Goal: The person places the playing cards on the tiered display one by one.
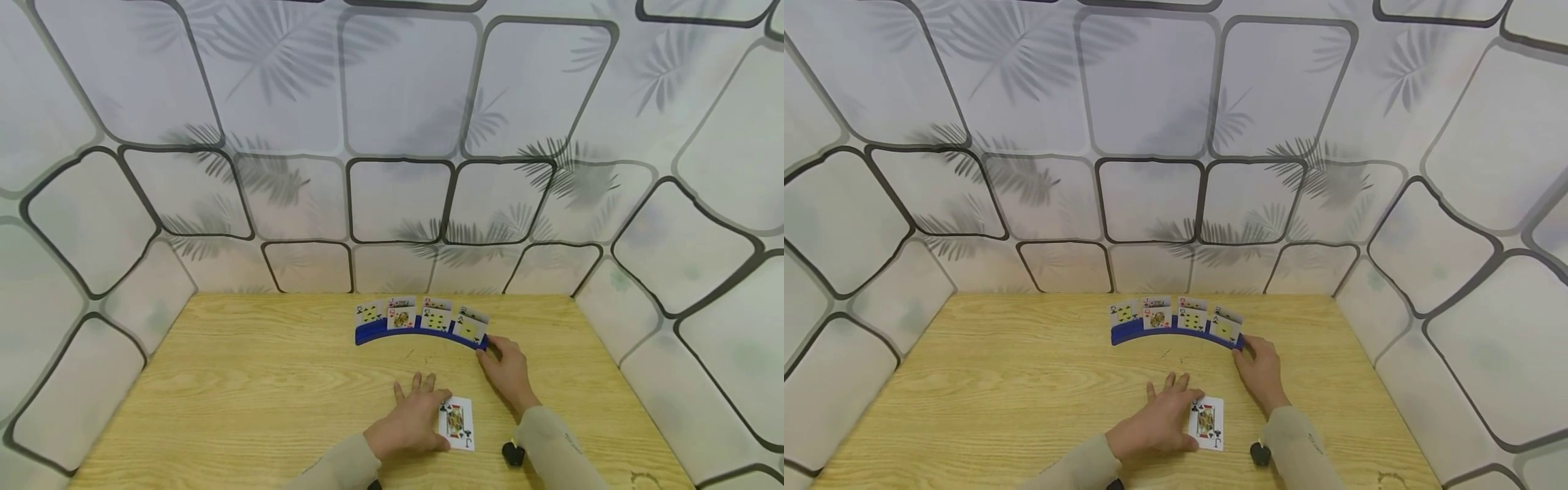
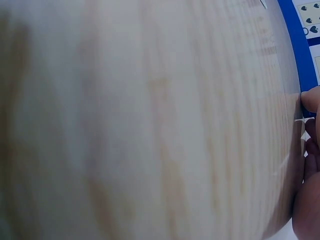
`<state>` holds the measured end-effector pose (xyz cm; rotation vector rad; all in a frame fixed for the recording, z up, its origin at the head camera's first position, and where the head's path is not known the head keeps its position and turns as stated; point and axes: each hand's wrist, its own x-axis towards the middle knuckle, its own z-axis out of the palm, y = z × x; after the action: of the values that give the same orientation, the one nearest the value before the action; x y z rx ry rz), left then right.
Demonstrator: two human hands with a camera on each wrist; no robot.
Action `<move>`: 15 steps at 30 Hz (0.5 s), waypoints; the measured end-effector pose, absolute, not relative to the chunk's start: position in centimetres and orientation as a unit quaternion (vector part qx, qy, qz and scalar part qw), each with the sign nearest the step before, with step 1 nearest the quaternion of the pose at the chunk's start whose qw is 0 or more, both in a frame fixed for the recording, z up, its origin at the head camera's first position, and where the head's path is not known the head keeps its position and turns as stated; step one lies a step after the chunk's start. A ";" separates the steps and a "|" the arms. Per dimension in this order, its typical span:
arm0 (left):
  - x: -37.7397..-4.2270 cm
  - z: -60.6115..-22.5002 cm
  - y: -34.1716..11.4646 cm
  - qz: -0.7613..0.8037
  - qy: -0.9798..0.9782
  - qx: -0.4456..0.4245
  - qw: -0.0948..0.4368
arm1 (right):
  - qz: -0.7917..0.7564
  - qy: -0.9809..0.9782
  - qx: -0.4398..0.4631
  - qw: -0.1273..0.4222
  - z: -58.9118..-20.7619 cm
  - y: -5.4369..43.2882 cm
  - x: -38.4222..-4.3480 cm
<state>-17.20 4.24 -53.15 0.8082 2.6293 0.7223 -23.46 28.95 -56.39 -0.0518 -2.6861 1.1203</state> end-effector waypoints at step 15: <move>-16.2 -51.8 4.3 0.268 0.921 0.257 0.119 | 0.385 -0.916 -0.010 0.114 -56.3 29.1 -23.5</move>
<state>-16.19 4.26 -51.82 0.7517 2.6926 0.7828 -23.51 29.05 -56.29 -0.0286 -2.6850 1.1278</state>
